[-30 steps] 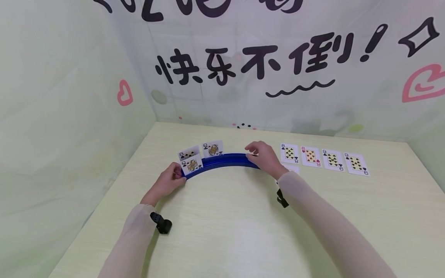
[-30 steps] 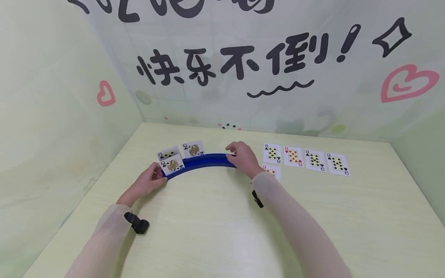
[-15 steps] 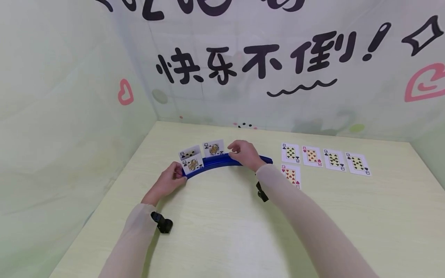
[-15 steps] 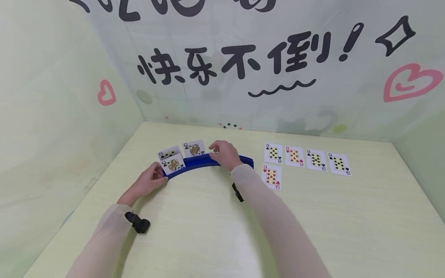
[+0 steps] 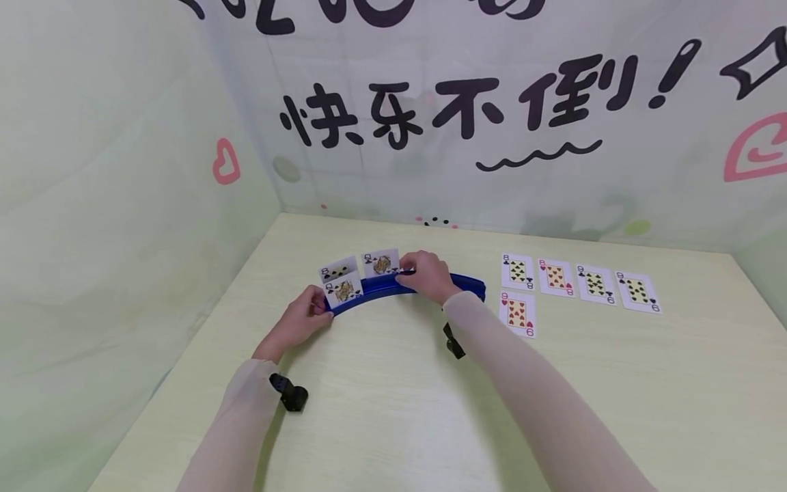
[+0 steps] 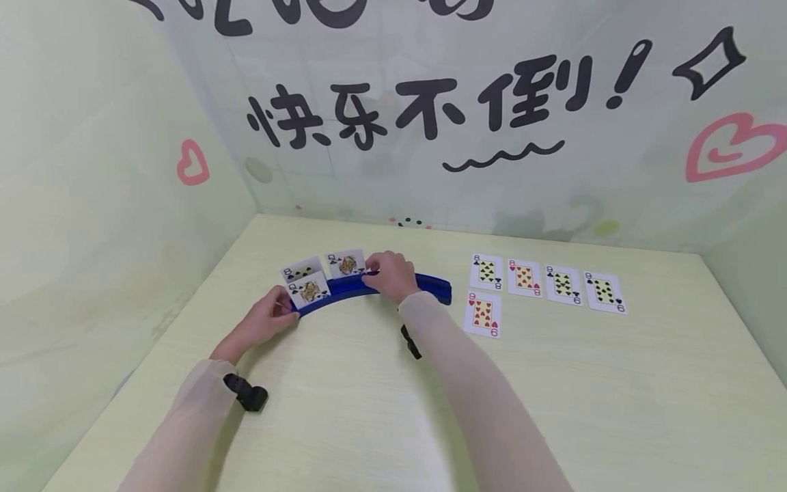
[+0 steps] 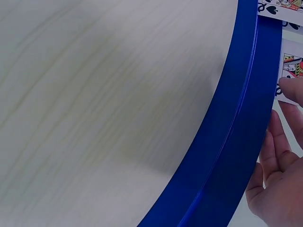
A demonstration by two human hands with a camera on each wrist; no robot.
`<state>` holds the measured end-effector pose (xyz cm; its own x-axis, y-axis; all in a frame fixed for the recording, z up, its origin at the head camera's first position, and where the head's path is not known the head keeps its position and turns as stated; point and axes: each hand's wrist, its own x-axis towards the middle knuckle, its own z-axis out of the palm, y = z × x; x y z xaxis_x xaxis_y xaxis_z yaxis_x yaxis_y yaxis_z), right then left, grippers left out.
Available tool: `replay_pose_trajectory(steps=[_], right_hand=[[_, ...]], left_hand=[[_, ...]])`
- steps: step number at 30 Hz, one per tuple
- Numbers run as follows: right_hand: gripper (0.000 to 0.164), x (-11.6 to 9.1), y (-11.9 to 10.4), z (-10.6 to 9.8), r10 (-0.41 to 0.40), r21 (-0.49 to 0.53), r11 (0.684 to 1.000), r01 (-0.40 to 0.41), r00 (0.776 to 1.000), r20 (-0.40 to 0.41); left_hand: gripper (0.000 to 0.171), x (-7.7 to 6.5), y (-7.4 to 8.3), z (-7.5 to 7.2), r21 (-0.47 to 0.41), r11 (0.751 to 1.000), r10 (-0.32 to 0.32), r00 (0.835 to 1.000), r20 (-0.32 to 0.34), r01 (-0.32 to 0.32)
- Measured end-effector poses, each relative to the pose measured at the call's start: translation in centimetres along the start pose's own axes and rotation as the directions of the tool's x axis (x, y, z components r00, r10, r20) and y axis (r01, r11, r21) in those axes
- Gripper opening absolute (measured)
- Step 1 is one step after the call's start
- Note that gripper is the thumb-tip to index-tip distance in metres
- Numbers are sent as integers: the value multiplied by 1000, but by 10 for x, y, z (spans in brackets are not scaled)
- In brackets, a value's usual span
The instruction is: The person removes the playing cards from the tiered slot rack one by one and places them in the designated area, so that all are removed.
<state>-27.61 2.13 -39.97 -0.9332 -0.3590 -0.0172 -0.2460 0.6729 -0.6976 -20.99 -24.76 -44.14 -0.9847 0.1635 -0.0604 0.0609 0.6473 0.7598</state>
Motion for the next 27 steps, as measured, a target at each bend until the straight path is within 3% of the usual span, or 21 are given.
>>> replay_pose_trajectory(steps=[11, 18, 27], right_hand=[[22, 4, 1, 4, 48, 8, 999, -48, 998, -45], [16, 4, 3, 6, 63, 40, 997, -59, 994, -90], [18, 2, 5, 2, 52, 123, 991, -44, 996, -66]], left_hand=[[33, -1, 4, 0, 14, 1000, -15, 1000, 1, 15], [31, 1, 3, 1, 11, 1000, 12, 1000, -3, -12], [31, 0, 3, 0, 20, 1000, 6, 1000, 2, -6]])
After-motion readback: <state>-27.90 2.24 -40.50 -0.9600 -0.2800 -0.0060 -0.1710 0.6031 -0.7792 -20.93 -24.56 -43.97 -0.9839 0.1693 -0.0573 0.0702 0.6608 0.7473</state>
